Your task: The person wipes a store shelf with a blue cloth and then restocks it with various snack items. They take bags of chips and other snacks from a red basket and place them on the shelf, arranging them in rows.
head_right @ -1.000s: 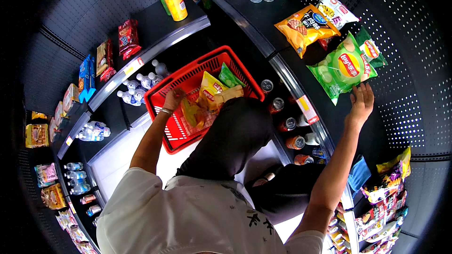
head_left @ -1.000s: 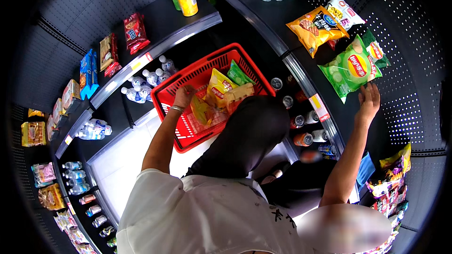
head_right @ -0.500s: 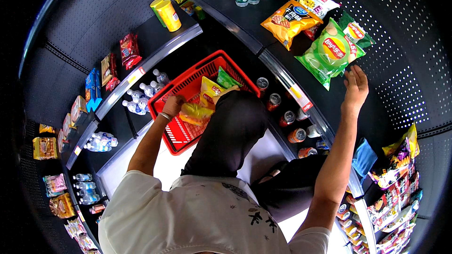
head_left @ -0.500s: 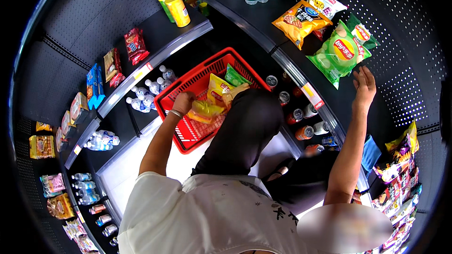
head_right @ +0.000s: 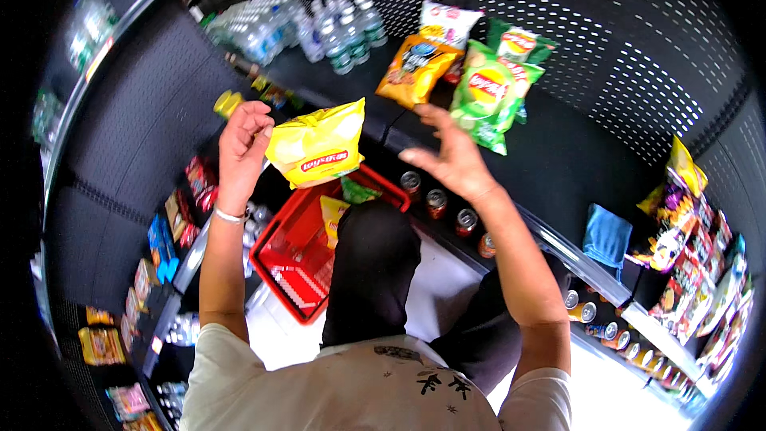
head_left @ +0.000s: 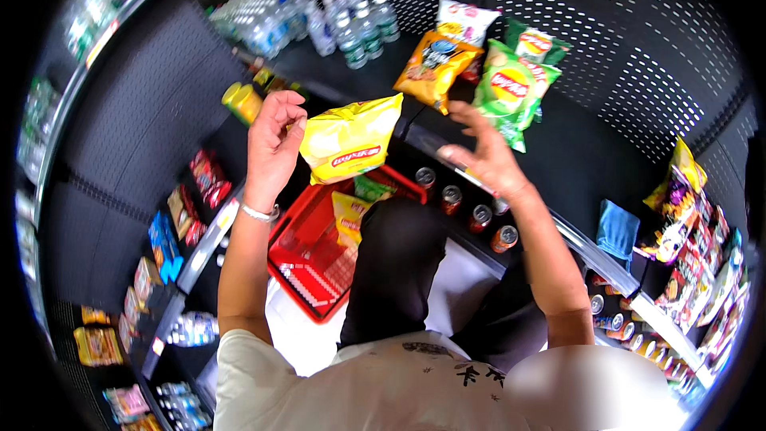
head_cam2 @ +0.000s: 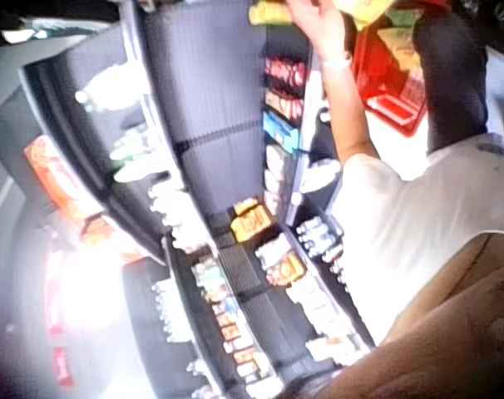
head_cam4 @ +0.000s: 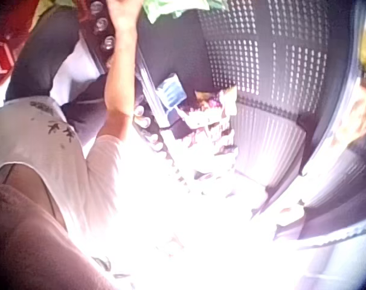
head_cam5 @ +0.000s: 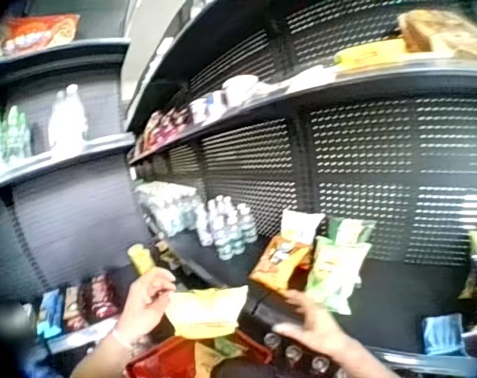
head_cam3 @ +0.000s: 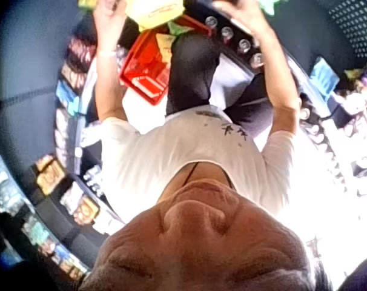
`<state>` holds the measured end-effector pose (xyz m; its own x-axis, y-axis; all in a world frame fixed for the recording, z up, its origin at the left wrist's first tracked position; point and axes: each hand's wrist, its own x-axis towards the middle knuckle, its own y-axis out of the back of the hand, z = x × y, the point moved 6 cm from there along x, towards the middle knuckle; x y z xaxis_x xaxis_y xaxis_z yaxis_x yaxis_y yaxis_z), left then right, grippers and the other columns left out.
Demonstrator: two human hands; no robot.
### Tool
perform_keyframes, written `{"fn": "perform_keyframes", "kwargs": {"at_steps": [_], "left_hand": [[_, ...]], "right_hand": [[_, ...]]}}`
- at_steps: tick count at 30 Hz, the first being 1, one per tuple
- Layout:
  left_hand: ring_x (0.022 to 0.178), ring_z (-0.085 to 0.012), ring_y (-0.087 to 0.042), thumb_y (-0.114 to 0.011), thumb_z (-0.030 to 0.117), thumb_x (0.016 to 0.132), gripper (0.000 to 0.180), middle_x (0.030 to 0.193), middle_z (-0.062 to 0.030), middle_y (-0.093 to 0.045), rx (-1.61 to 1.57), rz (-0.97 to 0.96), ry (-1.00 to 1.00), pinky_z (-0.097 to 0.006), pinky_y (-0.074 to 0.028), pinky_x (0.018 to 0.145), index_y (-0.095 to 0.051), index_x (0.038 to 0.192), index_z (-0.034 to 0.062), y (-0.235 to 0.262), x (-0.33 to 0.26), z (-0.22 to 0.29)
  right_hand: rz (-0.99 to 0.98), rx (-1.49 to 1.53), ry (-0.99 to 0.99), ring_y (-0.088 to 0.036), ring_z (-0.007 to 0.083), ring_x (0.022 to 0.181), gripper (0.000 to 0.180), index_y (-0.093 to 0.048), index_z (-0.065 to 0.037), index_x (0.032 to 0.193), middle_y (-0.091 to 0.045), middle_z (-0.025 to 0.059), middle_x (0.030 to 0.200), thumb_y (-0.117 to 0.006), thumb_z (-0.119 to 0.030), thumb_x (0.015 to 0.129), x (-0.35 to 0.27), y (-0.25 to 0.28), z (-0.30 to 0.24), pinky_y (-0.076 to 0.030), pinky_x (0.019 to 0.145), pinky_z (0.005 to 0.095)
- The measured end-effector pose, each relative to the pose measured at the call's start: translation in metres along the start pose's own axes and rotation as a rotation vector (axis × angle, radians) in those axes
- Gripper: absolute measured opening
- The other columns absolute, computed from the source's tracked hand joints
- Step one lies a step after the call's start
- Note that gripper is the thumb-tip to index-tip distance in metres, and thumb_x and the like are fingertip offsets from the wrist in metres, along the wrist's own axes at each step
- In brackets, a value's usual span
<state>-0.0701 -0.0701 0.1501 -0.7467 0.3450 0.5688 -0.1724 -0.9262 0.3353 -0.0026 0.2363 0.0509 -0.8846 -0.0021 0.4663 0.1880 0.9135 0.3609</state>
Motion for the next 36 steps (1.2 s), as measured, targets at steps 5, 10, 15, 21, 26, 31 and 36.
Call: {"fn": "perform_keyframes", "kwargs": {"at_steps": [5, 10, 15, 21, 26, 31, 36], "left_hand": [[0.089, -0.0054, -0.058, -0.056, -0.004, 0.093, 0.023, 0.094, 0.0012, -0.061, -0.231, -0.158, 0.030, -0.020, -0.045, 0.082, -0.055, 0.115, 0.0031, -0.063, 0.056, 0.046], [0.089, -0.0093, -0.063, -0.059, 0.005, 0.096, 0.020, 0.097, -0.0028, -0.066, -0.594, -0.202, 0.158, -0.022, -0.050, 0.081, -0.058, 0.115, 0.0008, -0.120, 0.097, 0.036], [0.114, -0.0165, -0.059, -0.057, 0.039, 0.100, 0.052, 0.126, -0.0097, -0.061, -0.795, -0.327, 0.150, -0.032, -0.047, 0.098, -0.049, 0.133, -0.0005, -0.194, 0.085, 0.025], [0.100, -0.0107, -0.062, -0.066, 0.030, 0.097, 0.040, 0.116, -0.0056, -0.066, -0.799, -0.224, 0.242, -0.027, -0.052, 0.087, -0.060, 0.120, -0.0015, -0.264, 0.078, -0.006], [0.092, -0.0102, -0.064, -0.065, 0.031, 0.097, 0.038, 0.107, -0.0050, -0.068, -0.856, -0.105, 0.287, -0.027, -0.053, 0.081, -0.062, 0.117, -0.0006, -0.297, 0.096, -0.009], [0.105, -0.0147, -0.062, -0.060, 0.031, 0.100, 0.044, 0.121, -0.0085, -0.063, -0.792, -0.277, 0.250, -0.030, -0.051, 0.091, -0.053, 0.129, -0.0010, -0.334, 0.092, -0.005], [0.110, -0.0147, -0.059, -0.072, 0.016, 0.091, 0.049, 0.122, -0.0069, -0.062, -0.632, -0.449, 0.105, -0.031, -0.048, 0.096, -0.050, 0.132, 0.0006, -0.375, 0.065, -0.013]], "right_hand": [[0.028, 0.379, 0.078, -0.040, 0.0252, 0.137, 0.095, -0.030, 0.002, 0.148, -0.045, 0.0180, 0.144, -0.084, -0.031, 0.077, 0.005, 0.006, -0.030, -0.032, 0.115, 0.0377], [0.230, 0.636, -0.071, -0.058, 0.0146, 0.113, 0.062, -0.039, 0.004, 0.142, -0.061, 0.0104, 0.126, -0.069, -0.022, 0.094, -0.003, 0.040, -0.015, -0.048, 0.098, 0.0297], [0.411, 0.641, -0.121, -0.062, 0.0138, 0.105, 0.055, -0.046, 0.007, 0.135, -0.064, 0.0124, 0.120, -0.062, -0.030, 0.099, -0.007, 0.070, 0.015, -0.051, 0.091, 0.0288], [0.513, 0.571, -0.142, -0.063, 0.0143, 0.103, 0.058, -0.044, 0.009, 0.135, -0.065, 0.0144, 0.116, -0.059, -0.035, 0.100, -0.015, 0.099, 0.029, -0.052, 0.090, 0.0280], [0.583, 0.244, -0.184, -0.060, 0.0173, 0.112, 0.066, -0.042, 0.009, 0.136, -0.062, 0.0196, 0.120, -0.058, -0.044, 0.099, -0.029, 0.126, 0.023, -0.048, 0.096, 0.0291], [0.777, 0.262, -0.175, -0.070, 0.0215, 0.094, 0.051, -0.054, 0.006, 0.120, -0.071, 0.0162, 0.105, -0.070, -0.034, 0.093, -0.038, 0.154, 0.048, -0.055, 0.082, 0.0307], [0.909, 0.068, -0.190, -0.069, 0.0211, 0.097, 0.051, -0.054, 0.006, 0.121, -0.070, 0.0184, 0.106, -0.069, -0.034, 0.094, -0.050, 0.183, 0.058, -0.054, 0.082, 0.0317]]}}
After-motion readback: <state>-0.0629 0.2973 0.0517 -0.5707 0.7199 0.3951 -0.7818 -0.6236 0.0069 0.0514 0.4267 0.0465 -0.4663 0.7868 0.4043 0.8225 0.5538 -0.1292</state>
